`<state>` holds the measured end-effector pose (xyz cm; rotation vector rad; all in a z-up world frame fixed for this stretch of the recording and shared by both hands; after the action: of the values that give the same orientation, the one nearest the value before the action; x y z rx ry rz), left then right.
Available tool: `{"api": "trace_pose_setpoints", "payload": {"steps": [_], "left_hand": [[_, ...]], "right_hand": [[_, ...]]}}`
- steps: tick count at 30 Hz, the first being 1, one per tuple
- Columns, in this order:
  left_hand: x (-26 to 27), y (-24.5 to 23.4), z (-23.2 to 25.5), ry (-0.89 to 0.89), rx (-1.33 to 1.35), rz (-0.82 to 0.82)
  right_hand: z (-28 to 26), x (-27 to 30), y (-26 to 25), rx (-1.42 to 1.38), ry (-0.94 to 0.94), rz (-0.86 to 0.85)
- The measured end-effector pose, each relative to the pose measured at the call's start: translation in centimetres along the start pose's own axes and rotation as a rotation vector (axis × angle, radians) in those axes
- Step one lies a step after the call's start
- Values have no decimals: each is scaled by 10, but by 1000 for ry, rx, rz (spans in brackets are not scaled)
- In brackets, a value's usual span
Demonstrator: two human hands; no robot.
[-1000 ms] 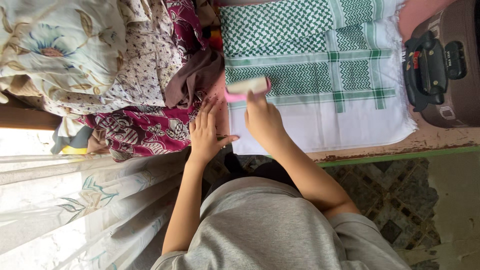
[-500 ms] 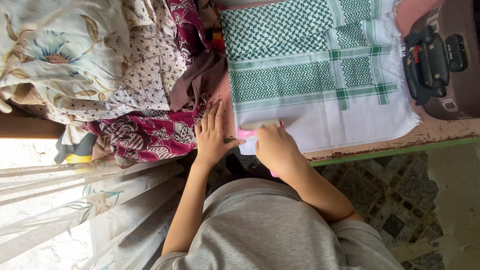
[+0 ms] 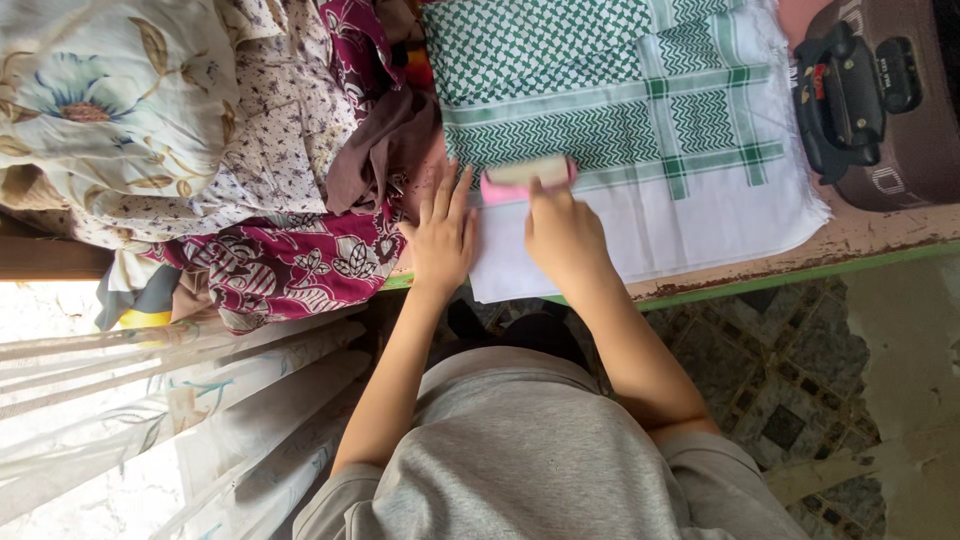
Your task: The person uses a pink lint roller to roll over a white and green patterned cloth laid on a pink table. The person repeatedly rolls the cloth, occasionally adjusting its position, and folds the cloth in half before continuing to roll it.
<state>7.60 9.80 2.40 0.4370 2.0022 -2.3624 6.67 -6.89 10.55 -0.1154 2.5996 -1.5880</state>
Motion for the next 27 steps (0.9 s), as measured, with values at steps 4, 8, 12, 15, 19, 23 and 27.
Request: {"api": "trace_pose_setpoints", "payload": {"steps": [4,8,12,15,19,23,27], "left_hand": [[-3,8,1,47,-6,-16],[-2,13,0,55,-30,-11],[0,15,-1,44,-40,4],[1,18,-3,30,-29,-24],[2,20,-2,20,6,13],[3,22,6,-57,-190,47],[6,20,19,-120,-375,63]], "right_hand": [[-5,63,-20,-32,125,-247],[5,66,-19,10,211,-253],[31,-1,-6,12,197,-3],[43,-42,-3,36,27,222],[52,-43,-7,50,-12,196],[46,17,-23,-14,138,-84],[32,78,-40,-80,269,-318]]}}
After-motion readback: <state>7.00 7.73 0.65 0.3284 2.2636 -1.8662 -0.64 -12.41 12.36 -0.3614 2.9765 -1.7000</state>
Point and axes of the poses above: each hand's wrist, its own x-axis away from the middle knuckle, its own y-axis out of the palm, z = x × y, the point moved 5 cm from there along -x, towards the middle knuckle, and after that the axes turned 10 degrees about -x, right-handed, at the moved point
